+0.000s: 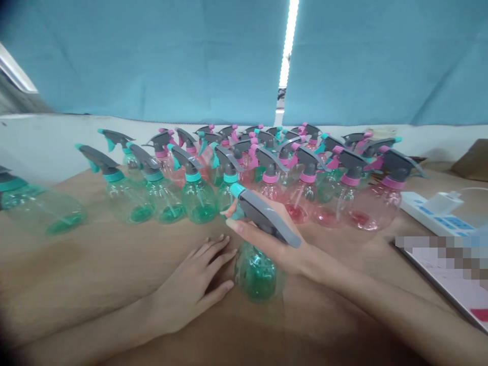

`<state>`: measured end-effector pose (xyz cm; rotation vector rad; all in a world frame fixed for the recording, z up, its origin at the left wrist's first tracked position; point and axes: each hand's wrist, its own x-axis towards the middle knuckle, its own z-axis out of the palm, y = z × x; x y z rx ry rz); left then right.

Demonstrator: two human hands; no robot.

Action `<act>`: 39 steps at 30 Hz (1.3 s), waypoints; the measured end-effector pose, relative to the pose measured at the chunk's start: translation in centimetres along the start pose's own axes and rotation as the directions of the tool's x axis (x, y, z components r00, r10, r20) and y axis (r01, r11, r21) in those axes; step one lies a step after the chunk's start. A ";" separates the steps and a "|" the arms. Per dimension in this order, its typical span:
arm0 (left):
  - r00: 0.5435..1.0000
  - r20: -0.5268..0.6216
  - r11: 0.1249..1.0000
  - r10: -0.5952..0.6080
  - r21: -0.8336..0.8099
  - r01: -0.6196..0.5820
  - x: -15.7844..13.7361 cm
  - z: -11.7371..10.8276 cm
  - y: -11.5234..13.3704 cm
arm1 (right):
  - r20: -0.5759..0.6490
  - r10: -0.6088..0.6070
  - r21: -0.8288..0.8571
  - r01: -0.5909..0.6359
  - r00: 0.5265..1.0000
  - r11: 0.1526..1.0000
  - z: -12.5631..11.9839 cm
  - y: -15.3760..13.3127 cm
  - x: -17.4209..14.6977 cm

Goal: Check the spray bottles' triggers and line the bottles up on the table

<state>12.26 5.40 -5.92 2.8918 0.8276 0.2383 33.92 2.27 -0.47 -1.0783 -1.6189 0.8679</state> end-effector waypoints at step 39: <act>1.000 -0.009 1.000 0.002 -0.002 -0.002 -0.1 0.0 0.0 | -0.054 -0.106 0.021 0.107 0.993 0.994 0.5 -0.7 0.2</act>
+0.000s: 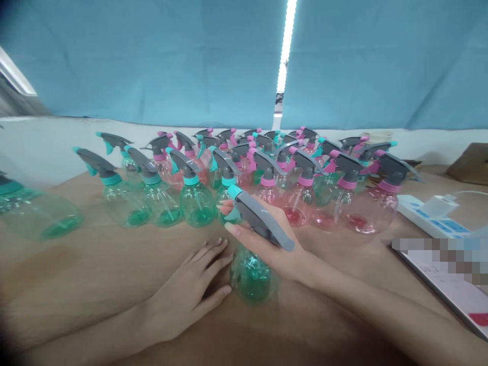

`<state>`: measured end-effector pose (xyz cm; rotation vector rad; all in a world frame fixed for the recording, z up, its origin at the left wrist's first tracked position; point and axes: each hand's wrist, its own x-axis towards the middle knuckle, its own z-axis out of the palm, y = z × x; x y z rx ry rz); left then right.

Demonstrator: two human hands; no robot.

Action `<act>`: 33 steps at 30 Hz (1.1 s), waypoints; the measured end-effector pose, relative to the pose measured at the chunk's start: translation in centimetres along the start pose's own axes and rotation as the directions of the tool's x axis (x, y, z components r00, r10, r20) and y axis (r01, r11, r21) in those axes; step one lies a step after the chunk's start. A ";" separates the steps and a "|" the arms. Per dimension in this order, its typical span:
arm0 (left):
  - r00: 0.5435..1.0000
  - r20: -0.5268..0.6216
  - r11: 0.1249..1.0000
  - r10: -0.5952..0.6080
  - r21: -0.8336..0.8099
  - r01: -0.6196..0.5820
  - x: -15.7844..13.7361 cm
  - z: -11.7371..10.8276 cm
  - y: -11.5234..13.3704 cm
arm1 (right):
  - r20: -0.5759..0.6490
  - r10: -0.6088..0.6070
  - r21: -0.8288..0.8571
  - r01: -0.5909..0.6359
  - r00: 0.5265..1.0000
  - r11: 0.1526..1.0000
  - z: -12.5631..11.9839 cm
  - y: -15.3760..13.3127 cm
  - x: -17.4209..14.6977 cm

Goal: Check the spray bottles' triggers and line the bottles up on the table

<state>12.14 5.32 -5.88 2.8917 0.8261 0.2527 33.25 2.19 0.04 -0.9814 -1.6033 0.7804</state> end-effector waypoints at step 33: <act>1.000 0.001 1.000 0.005 0.013 -0.005 0.1 0.0 0.0 | 0.010 0.065 0.100 -0.066 0.998 0.993 0.0 0.9 0.2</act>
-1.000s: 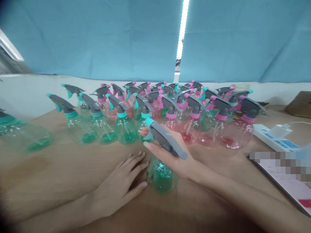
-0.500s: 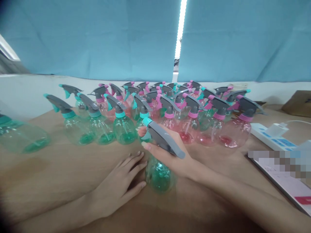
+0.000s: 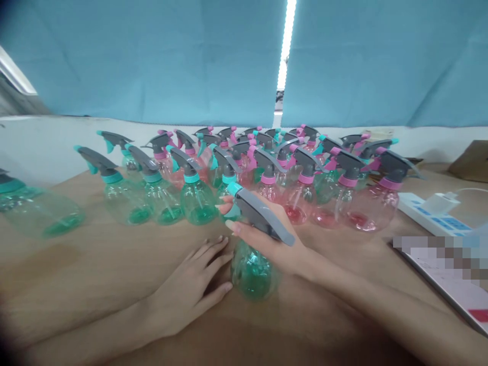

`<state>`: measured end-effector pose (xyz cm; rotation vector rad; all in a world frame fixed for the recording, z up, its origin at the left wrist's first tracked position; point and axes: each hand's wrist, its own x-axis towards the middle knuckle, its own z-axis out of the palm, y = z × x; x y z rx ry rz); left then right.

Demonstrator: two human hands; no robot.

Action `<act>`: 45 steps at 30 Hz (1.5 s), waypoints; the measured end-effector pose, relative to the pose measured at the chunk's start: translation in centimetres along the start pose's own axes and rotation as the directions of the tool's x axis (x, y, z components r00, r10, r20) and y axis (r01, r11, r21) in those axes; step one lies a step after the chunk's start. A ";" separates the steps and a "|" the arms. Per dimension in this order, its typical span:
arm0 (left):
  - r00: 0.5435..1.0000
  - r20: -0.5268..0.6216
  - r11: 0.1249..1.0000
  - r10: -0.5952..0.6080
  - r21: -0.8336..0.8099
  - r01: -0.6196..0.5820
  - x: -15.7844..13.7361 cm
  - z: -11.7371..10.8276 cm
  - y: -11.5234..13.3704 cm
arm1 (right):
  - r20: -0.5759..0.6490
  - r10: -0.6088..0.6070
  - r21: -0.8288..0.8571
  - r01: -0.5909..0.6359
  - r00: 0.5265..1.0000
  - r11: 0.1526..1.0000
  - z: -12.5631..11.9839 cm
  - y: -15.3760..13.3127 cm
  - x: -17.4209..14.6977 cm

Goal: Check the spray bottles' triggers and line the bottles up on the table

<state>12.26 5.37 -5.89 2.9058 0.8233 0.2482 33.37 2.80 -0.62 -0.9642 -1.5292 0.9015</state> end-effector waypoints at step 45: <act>1.000 0.001 1.000 -0.003 -0.018 0.003 0.1 0.0 0.0 | -0.019 -0.066 -0.025 0.065 0.998 0.998 -0.5 -0.1 0.6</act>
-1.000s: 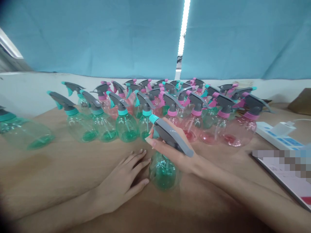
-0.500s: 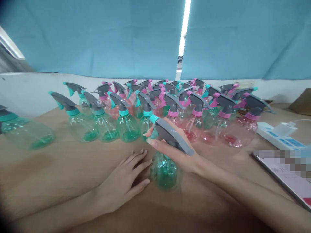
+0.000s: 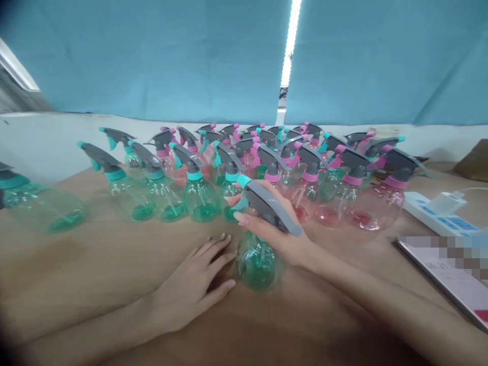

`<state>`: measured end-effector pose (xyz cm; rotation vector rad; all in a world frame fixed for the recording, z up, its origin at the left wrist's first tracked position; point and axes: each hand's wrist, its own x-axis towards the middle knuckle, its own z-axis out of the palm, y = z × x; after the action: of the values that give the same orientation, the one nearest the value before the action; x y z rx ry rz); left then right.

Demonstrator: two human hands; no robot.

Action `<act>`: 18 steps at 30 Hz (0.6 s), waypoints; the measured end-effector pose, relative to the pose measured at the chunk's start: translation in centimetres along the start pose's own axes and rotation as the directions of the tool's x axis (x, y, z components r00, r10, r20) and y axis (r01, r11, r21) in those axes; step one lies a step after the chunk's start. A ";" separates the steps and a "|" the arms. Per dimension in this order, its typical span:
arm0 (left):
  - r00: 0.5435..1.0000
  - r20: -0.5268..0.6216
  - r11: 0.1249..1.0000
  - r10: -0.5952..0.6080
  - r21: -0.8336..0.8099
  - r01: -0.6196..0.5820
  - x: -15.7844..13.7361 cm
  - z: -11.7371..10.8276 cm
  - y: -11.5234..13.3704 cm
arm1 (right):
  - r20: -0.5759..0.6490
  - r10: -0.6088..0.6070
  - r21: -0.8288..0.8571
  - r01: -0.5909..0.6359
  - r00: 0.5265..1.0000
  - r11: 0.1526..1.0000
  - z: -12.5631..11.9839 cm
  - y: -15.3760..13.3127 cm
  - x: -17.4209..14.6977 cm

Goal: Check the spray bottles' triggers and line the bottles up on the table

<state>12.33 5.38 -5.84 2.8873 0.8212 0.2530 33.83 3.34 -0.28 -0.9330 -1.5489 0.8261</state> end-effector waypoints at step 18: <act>1.000 -0.005 1.000 0.004 0.023 -0.003 -0.1 0.2 0.0 | -0.012 -0.006 -0.003 0.006 1.000 1.000 0.2 0.3 -0.2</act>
<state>12.30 5.35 -6.04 2.9112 0.8255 0.2531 33.74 3.28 -0.69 -0.9333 -1.5420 0.8127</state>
